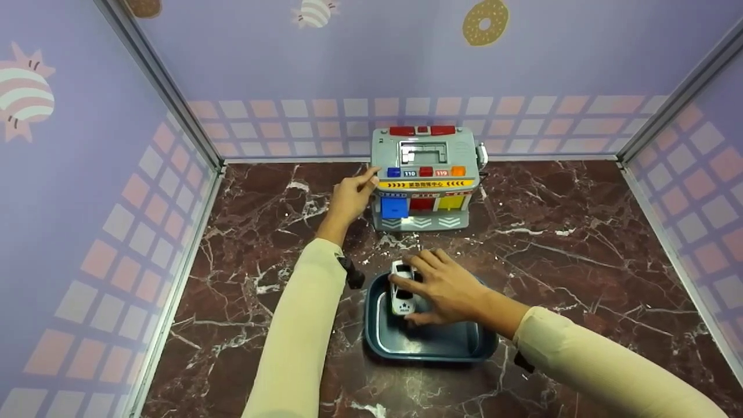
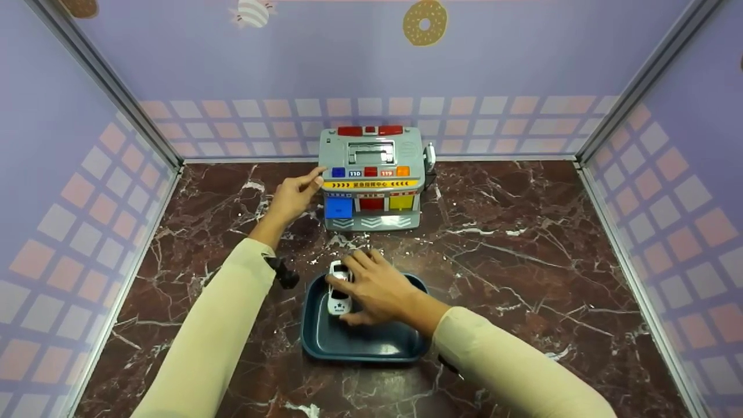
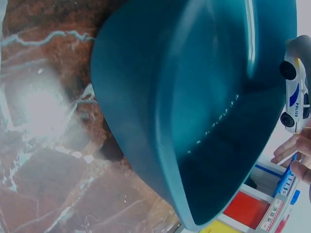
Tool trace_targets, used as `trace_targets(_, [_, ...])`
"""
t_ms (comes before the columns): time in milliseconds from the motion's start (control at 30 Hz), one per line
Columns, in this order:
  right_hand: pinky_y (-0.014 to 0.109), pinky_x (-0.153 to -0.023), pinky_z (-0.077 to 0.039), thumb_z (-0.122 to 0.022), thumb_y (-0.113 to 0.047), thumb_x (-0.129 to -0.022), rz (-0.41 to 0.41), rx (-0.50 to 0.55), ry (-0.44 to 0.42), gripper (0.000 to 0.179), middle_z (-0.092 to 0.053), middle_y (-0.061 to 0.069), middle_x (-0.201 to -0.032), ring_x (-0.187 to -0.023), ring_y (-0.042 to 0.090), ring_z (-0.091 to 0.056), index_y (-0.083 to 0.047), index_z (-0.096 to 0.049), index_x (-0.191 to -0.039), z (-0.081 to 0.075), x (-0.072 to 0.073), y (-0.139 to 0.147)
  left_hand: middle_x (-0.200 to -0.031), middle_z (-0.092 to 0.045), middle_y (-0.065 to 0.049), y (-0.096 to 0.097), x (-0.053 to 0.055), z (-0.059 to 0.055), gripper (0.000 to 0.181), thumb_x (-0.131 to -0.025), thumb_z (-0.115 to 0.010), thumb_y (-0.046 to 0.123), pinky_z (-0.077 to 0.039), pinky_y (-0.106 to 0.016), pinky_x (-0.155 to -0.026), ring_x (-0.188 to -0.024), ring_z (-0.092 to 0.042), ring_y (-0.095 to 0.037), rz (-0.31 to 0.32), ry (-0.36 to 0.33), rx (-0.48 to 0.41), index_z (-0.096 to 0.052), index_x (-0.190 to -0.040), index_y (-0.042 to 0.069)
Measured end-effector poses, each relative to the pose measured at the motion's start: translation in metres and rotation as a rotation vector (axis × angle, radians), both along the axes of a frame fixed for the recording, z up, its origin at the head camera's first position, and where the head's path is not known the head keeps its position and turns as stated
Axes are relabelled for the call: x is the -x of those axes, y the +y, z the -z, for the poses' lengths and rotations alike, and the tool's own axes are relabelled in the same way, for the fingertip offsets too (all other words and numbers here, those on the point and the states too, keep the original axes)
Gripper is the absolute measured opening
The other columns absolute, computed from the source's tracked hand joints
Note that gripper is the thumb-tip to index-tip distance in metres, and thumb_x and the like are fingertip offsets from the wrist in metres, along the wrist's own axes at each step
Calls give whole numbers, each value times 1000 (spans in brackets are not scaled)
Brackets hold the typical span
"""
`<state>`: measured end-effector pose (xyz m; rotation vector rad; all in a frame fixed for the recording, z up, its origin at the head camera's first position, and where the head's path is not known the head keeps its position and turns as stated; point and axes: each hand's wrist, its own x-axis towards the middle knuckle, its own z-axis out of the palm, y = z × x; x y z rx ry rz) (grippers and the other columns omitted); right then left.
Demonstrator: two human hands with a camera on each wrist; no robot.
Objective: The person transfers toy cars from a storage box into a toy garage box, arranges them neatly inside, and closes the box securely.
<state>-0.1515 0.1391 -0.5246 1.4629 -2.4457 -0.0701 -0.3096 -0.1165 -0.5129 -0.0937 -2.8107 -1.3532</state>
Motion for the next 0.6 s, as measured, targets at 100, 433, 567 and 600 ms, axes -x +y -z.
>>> trace_targets(100, [54,-102,-58,-72,-78,-92,17,0,-6,83,-63,17,-146,-123,34,-63,-28,-60,-156,-3,4,1,-155,-67,-9,0,1,0,42,-113,-60,46,-54,-53,-109,-117,-68,-33,-2,2,-1,-67,-153,37])
trace_targets(433, [58,-104,-55,-76,-75,-90,70,7,-48,84,-61,19,-151,-126,37,-59,-28,-58,-158,-7,14,7,-158,-64,-10,0,-1,1,43,-114,-59,45,-52,-52,-117,-137,-68,-33,2,-2,-26,-66,-155,36])
trace_targets(567, [60,-106,-54,-76,-75,-90,88,3,-52,85,-61,19,-150,-129,38,-59,-27,-58,-158,-8,17,10,-159,-62,-10,0,0,1,42,-113,-59,45,-52,-52,-118,-137,-68,-34,0,-9,-35,-67,-154,36])
trace_targets(600, [61,-107,-54,-75,-75,-90,91,1,-50,85,-61,19,-150,-129,38,-59,-27,-58,-158,-8,18,10,-160,-62,-10,0,0,2,43,-113,-59,45,-52,-52,-118,-137,-68,-33,0,-12,-36,-67,-154,36])
